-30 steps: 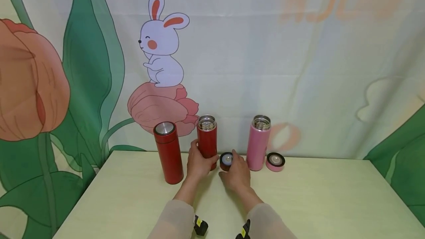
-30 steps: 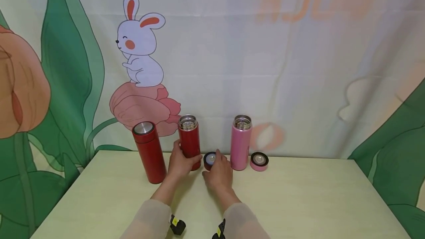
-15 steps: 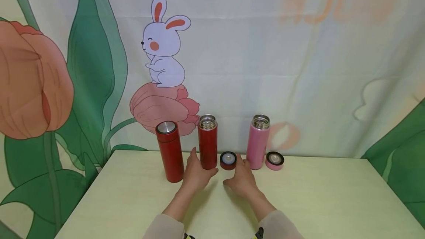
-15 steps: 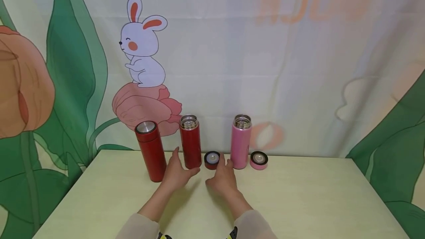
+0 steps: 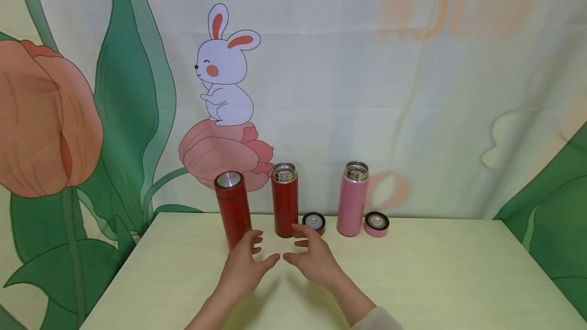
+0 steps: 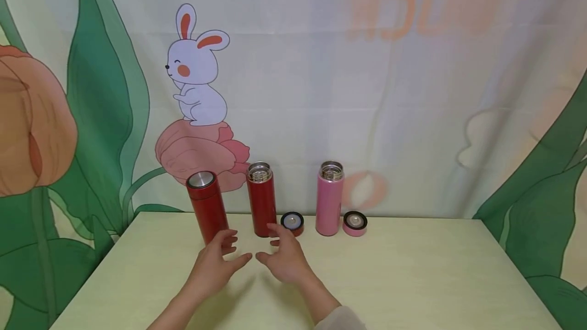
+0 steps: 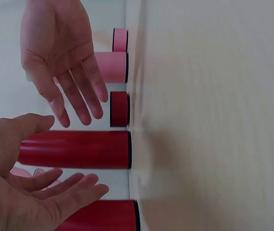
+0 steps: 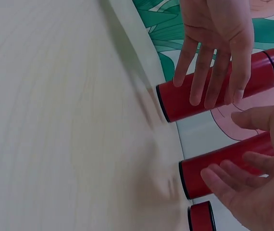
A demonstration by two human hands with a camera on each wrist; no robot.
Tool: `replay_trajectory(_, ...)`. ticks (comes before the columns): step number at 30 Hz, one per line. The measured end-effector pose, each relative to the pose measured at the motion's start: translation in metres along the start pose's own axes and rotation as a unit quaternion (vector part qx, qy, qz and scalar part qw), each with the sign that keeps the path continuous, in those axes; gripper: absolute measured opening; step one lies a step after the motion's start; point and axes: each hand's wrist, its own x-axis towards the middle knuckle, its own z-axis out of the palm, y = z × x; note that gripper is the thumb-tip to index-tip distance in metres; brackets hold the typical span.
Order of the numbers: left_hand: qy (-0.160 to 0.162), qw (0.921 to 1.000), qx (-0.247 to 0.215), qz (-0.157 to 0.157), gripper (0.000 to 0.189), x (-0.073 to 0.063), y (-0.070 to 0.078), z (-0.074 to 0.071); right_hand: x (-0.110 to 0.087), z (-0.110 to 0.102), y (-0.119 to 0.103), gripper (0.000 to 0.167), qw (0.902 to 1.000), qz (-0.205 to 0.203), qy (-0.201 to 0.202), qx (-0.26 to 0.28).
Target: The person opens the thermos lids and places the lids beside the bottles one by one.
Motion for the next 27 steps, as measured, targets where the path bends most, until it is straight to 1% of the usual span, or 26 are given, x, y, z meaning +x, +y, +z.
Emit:
replay_trajectory(4, 0.024, 0.9997, -0.008, -0.006, 0.053, -0.005, -0.010, -0.015, 0.002, 0.010, -0.005, 0.070, 0.9983, -0.004, -0.039, 0.042)
replay_trajectory(6, 0.047, 0.9988, -0.010, -0.010, 0.048, -0.005, -0.015, -0.023, 0.005, 0.016, -0.008, 0.072, 0.9965, -0.003, -0.061, 0.056)
replay_trajectory(8, 0.068, 0.9975, -0.008, -0.018, 0.047, -0.003, -0.020, -0.033, 0.009, 0.021, -0.010, 0.074, 0.9943, -0.001, -0.083, 0.067)
replay_trajectory(11, 0.092, 0.9948, -0.002, -0.042, 0.053, 0.002, -0.027, -0.045, 0.014, 0.029, -0.013, 0.080, 0.9914, 0.003, -0.106, 0.076)
replay_trajectory(13, 0.103, 0.9929, 0.000, -0.059, 0.060, 0.006, -0.032, -0.050, 0.018, 0.034, -0.015, 0.084, 0.9903, 0.006, -0.115, 0.078)
replay_trajectory(15, 0.107, 0.9919, -0.008, -0.067, 0.070, 0.013, -0.038, -0.052, 0.023, 0.040, -0.016, 0.087, 0.9897, 0.009, -0.118, 0.081)
replay_trajectory(18, 0.102, 0.9925, -0.023, -0.063, 0.086, 0.021, -0.046, -0.052, 0.029, 0.046, -0.018, 0.092, 0.9893, 0.020, -0.116, 0.087)
replay_trajectory(20, 0.091, 0.9939, -0.033, -0.053, 0.095, 0.026, -0.049, -0.052, 0.031, 0.049, -0.018, 0.094, 0.9891, 0.028, -0.113, 0.090)
replay_trajectory(23, 0.072, 0.9955, -0.042, -0.044, 0.102, 0.034, -0.052, -0.050, 0.035, 0.053, -0.018, 0.096, 0.9892, 0.038, -0.107, 0.092)
replay_trajectory(27, 0.044, 0.9959, -0.064, -0.046, 0.104, 0.041, -0.055, -0.046, 0.039, 0.059, -0.016, 0.097, 0.9881, 0.037, -0.111, 0.099)
